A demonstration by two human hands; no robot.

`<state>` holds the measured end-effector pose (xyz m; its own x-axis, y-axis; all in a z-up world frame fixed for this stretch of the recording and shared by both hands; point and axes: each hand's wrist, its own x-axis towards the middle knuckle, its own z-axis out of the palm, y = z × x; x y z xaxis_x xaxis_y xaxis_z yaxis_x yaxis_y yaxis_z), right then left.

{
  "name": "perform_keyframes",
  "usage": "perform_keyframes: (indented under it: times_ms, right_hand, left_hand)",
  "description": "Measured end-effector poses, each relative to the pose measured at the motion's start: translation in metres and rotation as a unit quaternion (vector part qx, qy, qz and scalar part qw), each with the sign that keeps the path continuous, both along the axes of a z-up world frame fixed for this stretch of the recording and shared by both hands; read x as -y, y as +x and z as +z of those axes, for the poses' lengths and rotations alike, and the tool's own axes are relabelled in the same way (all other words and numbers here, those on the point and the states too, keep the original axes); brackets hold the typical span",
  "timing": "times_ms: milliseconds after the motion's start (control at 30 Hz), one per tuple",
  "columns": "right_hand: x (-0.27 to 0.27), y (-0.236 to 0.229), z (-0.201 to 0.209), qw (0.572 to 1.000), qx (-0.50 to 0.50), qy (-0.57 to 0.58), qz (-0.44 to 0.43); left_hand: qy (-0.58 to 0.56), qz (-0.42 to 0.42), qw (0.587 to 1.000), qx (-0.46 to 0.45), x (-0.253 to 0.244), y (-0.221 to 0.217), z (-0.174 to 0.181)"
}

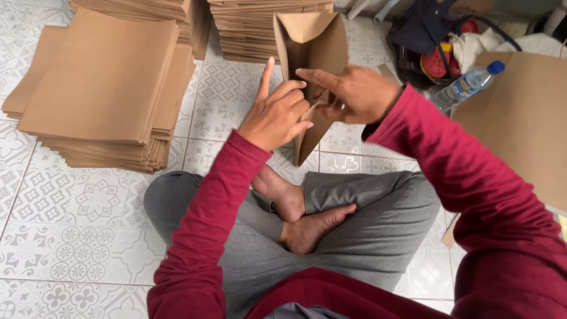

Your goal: A person is sitting on the floor folding brown paper sheets into bags and stacking them in organized piles.

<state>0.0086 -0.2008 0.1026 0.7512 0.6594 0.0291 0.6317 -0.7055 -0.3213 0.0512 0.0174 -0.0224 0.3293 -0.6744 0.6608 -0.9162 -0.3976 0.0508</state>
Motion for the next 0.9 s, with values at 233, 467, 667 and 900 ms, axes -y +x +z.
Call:
perform_keyframes:
  times_ms: [233, 467, 667, 900]
  right_hand:
    - [0.016, 0.036, -0.040, 0.990, -0.035, -0.103, 0.087]
    - [0.024, 0.040, -0.033, 0.982, -0.133, -0.056, 0.124]
    - [0.024, 0.022, -0.020, 0.995, -0.076, 0.062, 0.017]
    - [0.024, 0.006, -0.065, 0.933, 0.354, -0.055, 0.028]
  left_hand:
    - [0.026, -0.051, 0.996, -0.069, -0.021, 0.003, 0.052]
    - [0.046, -0.008, 0.995, -0.091, -0.030, 0.001, 0.043]
    - [-0.028, 0.084, 0.995, -0.035, -0.021, 0.001, 0.020]
    - [-0.003, 0.089, 0.996, 0.007, -0.021, -0.009, -0.001]
